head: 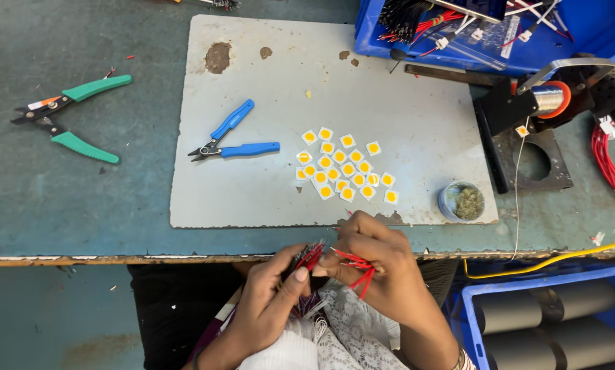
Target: The person solders red and black wires onto the pads of small yellow LED boards using a soldering iron, dipping the wire tip into a container first. They then gather the wired boards into a bundle and use blue-handled pliers to strip insulation from the wire ends one at a time.
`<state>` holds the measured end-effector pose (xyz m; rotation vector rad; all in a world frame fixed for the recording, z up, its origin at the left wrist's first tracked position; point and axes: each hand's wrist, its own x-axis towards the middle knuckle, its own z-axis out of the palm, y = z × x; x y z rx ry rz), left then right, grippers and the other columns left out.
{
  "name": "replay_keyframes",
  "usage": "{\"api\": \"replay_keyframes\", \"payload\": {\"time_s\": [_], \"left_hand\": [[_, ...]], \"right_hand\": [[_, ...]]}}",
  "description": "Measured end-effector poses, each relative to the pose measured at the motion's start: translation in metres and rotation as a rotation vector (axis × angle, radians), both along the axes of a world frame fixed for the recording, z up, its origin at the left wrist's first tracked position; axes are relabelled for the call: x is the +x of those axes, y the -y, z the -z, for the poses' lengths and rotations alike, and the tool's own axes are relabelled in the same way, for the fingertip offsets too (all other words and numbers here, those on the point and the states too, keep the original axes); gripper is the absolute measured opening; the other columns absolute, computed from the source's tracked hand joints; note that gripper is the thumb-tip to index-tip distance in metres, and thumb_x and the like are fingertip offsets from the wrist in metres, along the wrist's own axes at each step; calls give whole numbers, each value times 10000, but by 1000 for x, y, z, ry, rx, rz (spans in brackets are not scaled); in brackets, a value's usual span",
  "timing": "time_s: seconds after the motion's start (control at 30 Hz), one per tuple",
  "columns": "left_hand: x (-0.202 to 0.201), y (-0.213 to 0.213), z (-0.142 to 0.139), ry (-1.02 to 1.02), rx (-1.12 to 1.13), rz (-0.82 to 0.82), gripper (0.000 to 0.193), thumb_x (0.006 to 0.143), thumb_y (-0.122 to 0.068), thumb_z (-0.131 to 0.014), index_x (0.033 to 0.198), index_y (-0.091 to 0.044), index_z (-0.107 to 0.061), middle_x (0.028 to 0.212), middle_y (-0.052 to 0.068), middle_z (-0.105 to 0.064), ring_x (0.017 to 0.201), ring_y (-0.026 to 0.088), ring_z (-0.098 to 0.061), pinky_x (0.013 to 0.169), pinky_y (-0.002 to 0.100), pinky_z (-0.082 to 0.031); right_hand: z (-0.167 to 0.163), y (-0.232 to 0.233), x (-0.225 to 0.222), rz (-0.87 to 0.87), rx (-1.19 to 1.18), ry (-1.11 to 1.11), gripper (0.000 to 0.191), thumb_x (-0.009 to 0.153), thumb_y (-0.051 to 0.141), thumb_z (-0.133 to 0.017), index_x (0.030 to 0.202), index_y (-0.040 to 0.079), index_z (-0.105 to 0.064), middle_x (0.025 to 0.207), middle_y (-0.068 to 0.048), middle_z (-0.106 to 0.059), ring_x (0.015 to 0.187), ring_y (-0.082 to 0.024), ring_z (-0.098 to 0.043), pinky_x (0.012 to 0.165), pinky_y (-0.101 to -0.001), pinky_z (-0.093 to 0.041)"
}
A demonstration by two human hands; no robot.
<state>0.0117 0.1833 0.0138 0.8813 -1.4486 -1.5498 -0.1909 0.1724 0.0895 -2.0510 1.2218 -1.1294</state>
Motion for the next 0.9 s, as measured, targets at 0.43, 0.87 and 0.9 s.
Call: {"api": "replay_keyframes", "payload": {"time_s": [0.43, 0.87, 0.9], "left_hand": [[57, 8, 0, 360, -543, -71, 381, 1060, -249, -557, 1335, 8, -623, 1040, 101, -744, 954, 125, -703, 823, 279, -537], [106, 80, -79, 777, -571, -400, 574, 963, -398, -600, 1430, -65, -584, 1480, 192, -594, 1349, 344, -560, 1111, 468, -416], [80, 66, -73, 649, -499, -177, 586, 933, -450, -610, 1401, -98, -630, 1454, 182, -620, 1375, 370, -563, 1115, 472, -391]], "right_hand": [[4, -7, -63, 212, -110, 546, 172, 801, -34, -818, 845, -5, -655, 878, -69, -620, 863, -165, -576, 778, -273, -458], [20, 6, -22, -64, 375, 733, 168, 826, -63, -785, 875, 5, -639, 893, -139, -719, 907, -229, -726, 817, -350, -589], [22, 7, -15, -90, 389, 754, 169, 844, -69, -780, 900, 3, -638, 897, -133, -708, 918, -227, -724, 837, -349, -593]]}}
